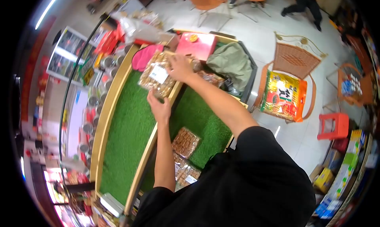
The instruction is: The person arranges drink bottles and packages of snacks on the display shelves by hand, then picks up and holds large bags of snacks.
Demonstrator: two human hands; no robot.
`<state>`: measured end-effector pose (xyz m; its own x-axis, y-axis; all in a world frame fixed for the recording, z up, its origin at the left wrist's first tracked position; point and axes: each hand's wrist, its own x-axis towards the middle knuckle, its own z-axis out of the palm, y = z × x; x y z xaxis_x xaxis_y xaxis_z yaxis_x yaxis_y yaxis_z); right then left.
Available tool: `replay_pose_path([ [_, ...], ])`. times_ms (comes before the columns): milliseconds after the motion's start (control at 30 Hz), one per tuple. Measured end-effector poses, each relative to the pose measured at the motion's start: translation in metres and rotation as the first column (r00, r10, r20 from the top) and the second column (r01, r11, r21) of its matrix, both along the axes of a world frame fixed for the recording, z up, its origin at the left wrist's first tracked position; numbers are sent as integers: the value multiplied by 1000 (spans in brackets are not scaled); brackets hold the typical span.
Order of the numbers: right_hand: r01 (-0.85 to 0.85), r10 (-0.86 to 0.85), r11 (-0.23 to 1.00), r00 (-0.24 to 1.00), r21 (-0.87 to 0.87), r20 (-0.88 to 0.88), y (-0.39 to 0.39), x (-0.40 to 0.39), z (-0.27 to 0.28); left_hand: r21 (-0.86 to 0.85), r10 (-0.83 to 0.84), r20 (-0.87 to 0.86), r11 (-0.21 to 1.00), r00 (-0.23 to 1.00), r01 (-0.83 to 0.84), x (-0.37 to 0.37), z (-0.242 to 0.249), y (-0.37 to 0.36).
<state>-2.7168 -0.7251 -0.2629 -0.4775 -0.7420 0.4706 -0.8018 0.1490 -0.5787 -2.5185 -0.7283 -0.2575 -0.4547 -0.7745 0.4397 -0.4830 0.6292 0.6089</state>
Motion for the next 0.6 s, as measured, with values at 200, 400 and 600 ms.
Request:
replay_pose_path([
  [200, 18, -22, 998, 998, -68, -51, 13, 10, -12, 66, 9, -40, 998, 999, -6, 18, 3, 7],
  [400, 1, -5, 995, 999, 96, 40, 8, 14, 7, 192, 57, -180, 981, 982, -21, 30, 8, 3],
  [600, 156, -113, 918, 984, 363, -138, -7, 23, 22, 150, -2, -181, 988, 983, 30, 31, -2, -6],
])
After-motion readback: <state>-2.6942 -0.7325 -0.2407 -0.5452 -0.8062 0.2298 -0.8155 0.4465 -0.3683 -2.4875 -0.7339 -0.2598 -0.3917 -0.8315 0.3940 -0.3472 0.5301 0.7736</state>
